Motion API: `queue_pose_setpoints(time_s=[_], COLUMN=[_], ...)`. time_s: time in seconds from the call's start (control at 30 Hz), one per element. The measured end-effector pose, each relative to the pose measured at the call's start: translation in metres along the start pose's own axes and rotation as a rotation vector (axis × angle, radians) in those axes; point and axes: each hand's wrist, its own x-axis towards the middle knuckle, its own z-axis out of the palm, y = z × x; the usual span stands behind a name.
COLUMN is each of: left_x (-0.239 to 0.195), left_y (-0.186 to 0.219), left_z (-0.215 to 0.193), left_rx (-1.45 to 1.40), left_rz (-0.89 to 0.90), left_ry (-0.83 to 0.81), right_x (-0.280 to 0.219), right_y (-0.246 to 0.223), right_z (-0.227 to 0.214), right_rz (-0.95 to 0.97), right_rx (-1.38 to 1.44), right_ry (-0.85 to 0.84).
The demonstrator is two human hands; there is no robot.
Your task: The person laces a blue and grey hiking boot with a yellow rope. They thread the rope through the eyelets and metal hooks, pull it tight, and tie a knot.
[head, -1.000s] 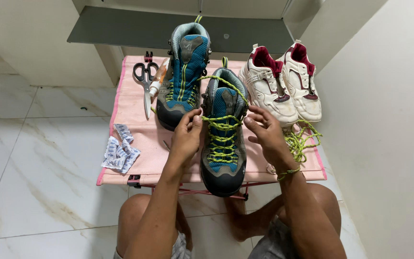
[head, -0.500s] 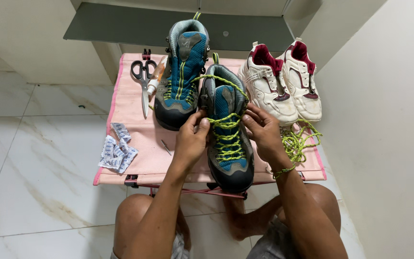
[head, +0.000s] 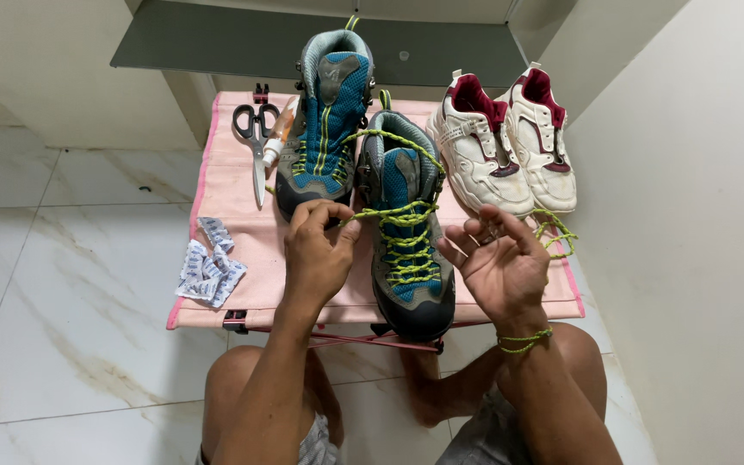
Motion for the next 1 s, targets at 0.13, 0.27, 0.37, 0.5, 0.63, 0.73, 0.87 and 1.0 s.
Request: queue_pose_setpoints(time_s=[0.13,0.27,0.37,0.5,0.63,0.73,0.87,1.0], left_x=[0.003,0.007,0.016,0.016,0.022,0.023,0.014,0.002], left_y=[0.006,0.014,0.011,0.002,-0.014,-0.009,0.013,0.035], left_z=[0.001,-0.006,-0.013,-0.014,-0.004,-0.007,-0.013,-0.013], left_rx=[-0.204,-0.931,-1.172,-0.939,-0.851,-0.773,-0.635,-0.411], left_rz=[0.035,-0.187,-0.308,-0.159,-0.021,0.059,0.224,0.487], left_ry=[-0.002,-0.233,-0.359,-0.290,-0.210,-0.138,-0.035,0.092], right_x=[-0.007,-0.010,0.007,0.018,0.018,0.015,0.002,0.007], right_y=[0.025,0.048,0.063,0.074,0.053,0.032,0.003,-0.024], right_z=[0.025,0.067,0.069,0.061,0.048,0.047,0.056,0.046], right_rz=[-0.222,-0.215,-0.255,-0.374,-0.322,-0.324,-0.381,-0.420], right_rx=[-0.666,-1.587,-1.729,-1.749,-1.717,-1.679,-1.645,-1.639], right_ry=[0.142,0.144,0.168,0.190,0.175,0.165,0.091,-0.016])
